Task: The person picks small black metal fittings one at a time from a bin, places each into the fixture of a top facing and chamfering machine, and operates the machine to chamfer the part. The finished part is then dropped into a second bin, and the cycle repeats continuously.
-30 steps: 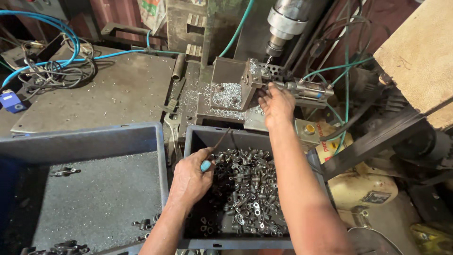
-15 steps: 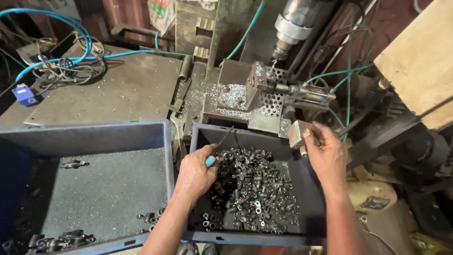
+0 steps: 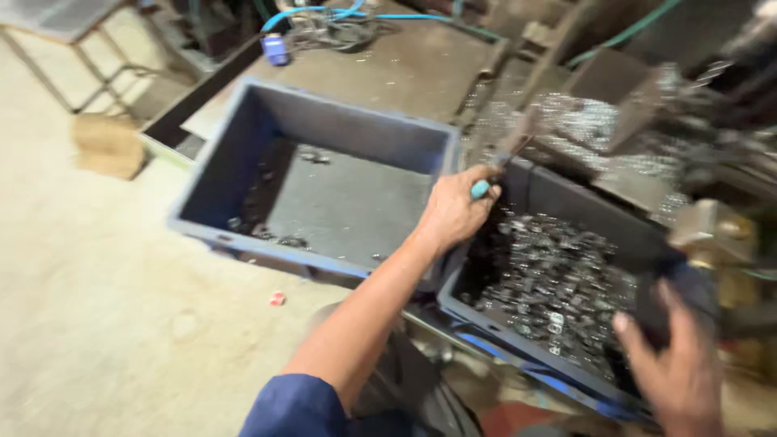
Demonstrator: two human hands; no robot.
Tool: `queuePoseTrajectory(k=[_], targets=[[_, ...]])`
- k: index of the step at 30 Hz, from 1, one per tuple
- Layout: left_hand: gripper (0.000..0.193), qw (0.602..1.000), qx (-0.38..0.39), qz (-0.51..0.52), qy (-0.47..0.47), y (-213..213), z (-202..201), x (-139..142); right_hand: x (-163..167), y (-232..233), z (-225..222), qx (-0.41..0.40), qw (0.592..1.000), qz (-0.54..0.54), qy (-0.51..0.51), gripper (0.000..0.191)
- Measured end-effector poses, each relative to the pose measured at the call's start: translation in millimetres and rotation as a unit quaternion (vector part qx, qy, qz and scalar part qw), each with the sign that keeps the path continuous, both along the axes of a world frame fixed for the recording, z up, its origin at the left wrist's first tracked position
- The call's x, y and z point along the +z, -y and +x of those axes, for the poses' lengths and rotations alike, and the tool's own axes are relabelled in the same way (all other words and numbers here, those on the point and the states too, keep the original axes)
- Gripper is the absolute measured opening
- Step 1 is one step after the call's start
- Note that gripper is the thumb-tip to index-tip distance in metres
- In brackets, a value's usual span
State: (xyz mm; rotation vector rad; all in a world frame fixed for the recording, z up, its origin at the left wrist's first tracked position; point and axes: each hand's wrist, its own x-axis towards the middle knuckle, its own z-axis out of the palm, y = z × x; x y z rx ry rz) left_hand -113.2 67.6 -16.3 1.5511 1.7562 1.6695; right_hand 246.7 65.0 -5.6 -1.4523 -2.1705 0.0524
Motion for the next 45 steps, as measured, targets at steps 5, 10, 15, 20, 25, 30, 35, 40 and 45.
queuePoseTrajectory(k=[5,10,15,20,25,30,35,40,45], targets=[[0.033,0.981,0.135,0.013,-0.137,24.2,-117.8,-5.9,-79.4,27.4,19.9,0.001,0.996,0.045,-0.071,0.051],[0.028,0.907,0.214,-0.118,-0.343,41.4,-210.9,-29.3,-117.5,3.0,37.9,0.034,0.988,-0.007,-0.15,0.047],[0.019,0.825,0.137,-0.29,-0.465,27.4,-256.6,-82.9,-141.8,1.9,48.2,0.026,0.983,-0.009,-0.183,0.044],[0.014,0.786,0.147,-0.301,-0.52,13.7,-277.2,-131.1,-131.7,5.8,37.6,-0.007,0.978,-0.039,-0.204,0.04],[0.013,0.765,0.149,-0.348,-0.521,17.7,-272.9,-121.5,-87.6,21.7,11.8,-0.072,0.996,0.026,-0.046,0.042],[0.027,0.838,0.128,-0.387,-0.363,21.4,-223.4,-50.6,-49.9,30.9,-11.6,-0.037,0.996,0.038,-0.072,0.036],[0.035,0.943,0.103,-0.243,-0.202,43.1,-115.6,12.2,-34.5,38.0,-18.7,-0.038,0.994,0.041,-0.091,0.034],[0.036,0.984,-0.018,-0.117,-0.136,70.4,40.8,29.1,-26.8,33.5,-22.7,0.033,0.932,-0.137,-0.335,0.044],[0.034,0.985,-0.095,-0.138,-0.031,75.7,134.5,26.6,-37.8,51.2,-50.5,0.062,0.946,-0.129,-0.292,0.053]])
